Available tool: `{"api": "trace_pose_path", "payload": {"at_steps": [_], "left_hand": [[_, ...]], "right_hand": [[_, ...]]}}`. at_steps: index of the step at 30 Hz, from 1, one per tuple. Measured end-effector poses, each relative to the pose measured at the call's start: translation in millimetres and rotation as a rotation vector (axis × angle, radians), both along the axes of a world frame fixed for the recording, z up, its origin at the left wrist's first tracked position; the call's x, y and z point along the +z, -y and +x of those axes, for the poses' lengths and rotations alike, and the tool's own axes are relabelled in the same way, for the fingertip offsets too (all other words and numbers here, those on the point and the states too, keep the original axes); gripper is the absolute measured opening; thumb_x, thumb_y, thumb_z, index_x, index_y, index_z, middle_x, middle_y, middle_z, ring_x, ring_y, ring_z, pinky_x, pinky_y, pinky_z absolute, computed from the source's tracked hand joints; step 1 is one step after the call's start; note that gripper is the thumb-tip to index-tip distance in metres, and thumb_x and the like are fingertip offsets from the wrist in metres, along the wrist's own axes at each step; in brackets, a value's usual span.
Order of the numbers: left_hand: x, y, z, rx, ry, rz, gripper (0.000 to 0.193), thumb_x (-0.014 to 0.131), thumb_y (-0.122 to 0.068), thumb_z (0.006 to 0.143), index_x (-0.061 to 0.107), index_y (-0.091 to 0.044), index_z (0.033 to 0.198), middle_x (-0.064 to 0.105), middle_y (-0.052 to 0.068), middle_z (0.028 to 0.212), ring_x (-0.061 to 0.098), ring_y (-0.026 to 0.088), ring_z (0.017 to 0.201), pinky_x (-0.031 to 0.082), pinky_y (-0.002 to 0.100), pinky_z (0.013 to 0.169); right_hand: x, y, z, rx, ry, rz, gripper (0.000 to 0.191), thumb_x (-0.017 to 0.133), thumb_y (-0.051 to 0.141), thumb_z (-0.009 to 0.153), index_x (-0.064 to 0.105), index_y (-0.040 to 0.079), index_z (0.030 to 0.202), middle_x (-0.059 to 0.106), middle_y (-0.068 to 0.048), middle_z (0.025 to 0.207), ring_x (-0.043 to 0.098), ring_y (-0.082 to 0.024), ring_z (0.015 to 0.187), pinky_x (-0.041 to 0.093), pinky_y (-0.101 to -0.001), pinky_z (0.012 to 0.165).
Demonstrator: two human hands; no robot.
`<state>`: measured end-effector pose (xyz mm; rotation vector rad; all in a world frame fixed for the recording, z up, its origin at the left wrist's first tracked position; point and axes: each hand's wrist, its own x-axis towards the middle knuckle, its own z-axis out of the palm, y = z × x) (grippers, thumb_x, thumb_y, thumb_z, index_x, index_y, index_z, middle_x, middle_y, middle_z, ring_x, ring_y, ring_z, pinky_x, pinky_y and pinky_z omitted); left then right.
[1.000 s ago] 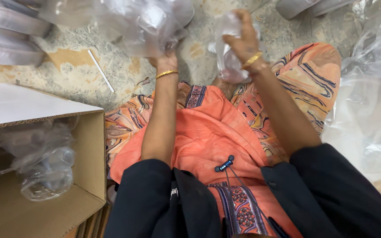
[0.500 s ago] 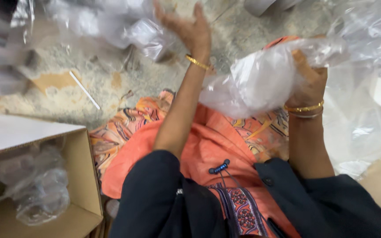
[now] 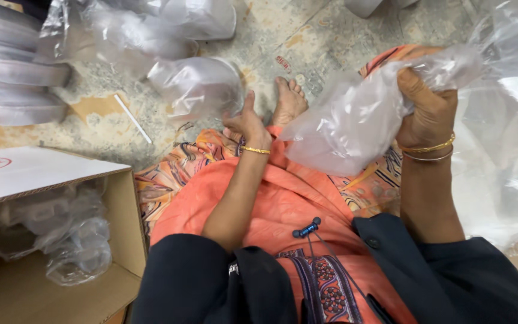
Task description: The person sits on the floor and packs plastic-wrapped white containers one at a time into clear plastic bags, twisting the bags closed and placing the filled bags into a cardboard box beside them.
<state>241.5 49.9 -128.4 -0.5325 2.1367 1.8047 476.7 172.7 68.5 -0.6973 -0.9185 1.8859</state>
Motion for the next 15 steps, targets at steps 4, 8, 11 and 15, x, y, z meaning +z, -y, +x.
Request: {"api": "trace_pose_path", "payload": {"at_steps": [4,8,11,15], "left_hand": [[-8.1,1.5,-40.4,-0.119,-0.298,-0.187,0.099,0.092,-0.036,0.069,0.037,0.011,0.136,0.039,0.026,0.142,0.042,0.038,0.131,0.037,0.047,0.111],[-18.5,-23.0,-92.2,-0.224,-0.476,-0.351,0.085,0.089,-0.046,0.078,0.056,0.009,0.133,0.046,0.030,0.142,0.039,0.044,0.139,0.034,0.049,0.119],[-15.4,-36.4,-126.5,-0.206,-0.494,-0.335,0.092,0.089,-0.045,0.075,0.049,0.009,0.138,0.043,0.033,0.142,0.041,0.044,0.135,0.036,0.048,0.116],[-10.5,-34.4,-126.8,-0.061,-0.520,-0.315,0.111,0.093,-0.024,0.070,0.025,0.012,0.150,0.029,0.037,0.144,0.027,0.047,0.136,0.028,0.053,0.110]], "right_hand": [[-9.9,4.6,-0.9,0.036,0.015,0.036,0.014,0.072,0.000,0.111,0.058,-0.001,0.114,0.061,-0.009,0.106,0.062,-0.020,0.095,0.052,-0.0334,0.092],[-7.5,4.1,-4.6,0.010,0.026,0.083,0.015,0.072,0.002,0.110,0.058,0.001,0.118,0.062,-0.009,0.108,0.060,-0.019,0.098,0.051,-0.0314,0.091],[-3.6,5.3,-5.1,0.085,-0.020,0.184,0.017,0.074,0.003,0.114,0.057,0.004,0.114,0.059,-0.008,0.104,0.058,-0.019,0.093,0.050,-0.0311,0.089],[-7.0,9.7,-3.1,0.098,0.050,0.252,0.019,0.075,0.005,0.109,0.057,0.003,0.116,0.059,-0.009,0.108,0.060,-0.020,0.093,0.050,-0.0306,0.087]]}}
